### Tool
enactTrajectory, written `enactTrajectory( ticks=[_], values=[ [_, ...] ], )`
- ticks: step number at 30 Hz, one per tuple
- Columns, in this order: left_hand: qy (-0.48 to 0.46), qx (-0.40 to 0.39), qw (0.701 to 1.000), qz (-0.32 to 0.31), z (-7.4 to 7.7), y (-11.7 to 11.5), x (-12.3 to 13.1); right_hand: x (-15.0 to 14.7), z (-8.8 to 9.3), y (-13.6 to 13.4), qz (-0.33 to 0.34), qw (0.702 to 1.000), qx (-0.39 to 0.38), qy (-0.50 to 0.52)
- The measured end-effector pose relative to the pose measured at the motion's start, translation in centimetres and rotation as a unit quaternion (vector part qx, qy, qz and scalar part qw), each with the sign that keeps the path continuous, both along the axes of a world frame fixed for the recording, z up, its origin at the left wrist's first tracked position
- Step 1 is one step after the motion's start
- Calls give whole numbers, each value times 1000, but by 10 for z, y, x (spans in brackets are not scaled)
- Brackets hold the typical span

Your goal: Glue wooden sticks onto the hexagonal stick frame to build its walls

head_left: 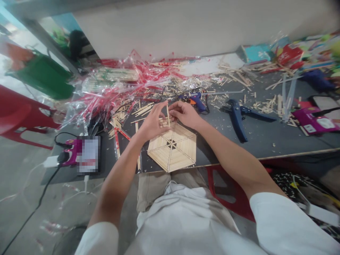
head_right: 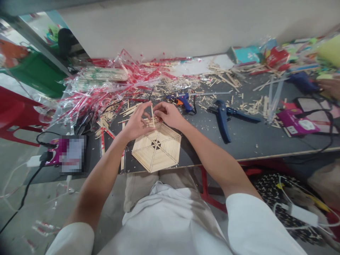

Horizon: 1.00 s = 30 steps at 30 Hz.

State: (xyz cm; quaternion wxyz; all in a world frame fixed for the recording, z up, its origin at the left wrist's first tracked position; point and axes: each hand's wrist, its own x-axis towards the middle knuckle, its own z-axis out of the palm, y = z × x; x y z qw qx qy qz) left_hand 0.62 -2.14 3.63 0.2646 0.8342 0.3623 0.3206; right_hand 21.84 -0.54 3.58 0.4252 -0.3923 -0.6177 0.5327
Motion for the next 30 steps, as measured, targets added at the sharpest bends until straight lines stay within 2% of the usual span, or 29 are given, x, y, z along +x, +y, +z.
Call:
enactTrajectory(
  ticks=[8,15,22,27,30],
  values=[
    [31,40,996,69,-1,2,-3,11,-1,5,-89,977,141,-133],
    [54,53,993,95,-2,4,-5,23,-9,20,-170,976,107,-79],
    [78,59,989,114,-6,7,-7,29,-9,25,-188,970,126,-85],
    [88,47,986,131,-2,5,-6,42,-6,28,-221,945,188,-152],
    [93,30,986,138,0,4,-5,52,-4,31,-267,918,207,-209]
  ],
)
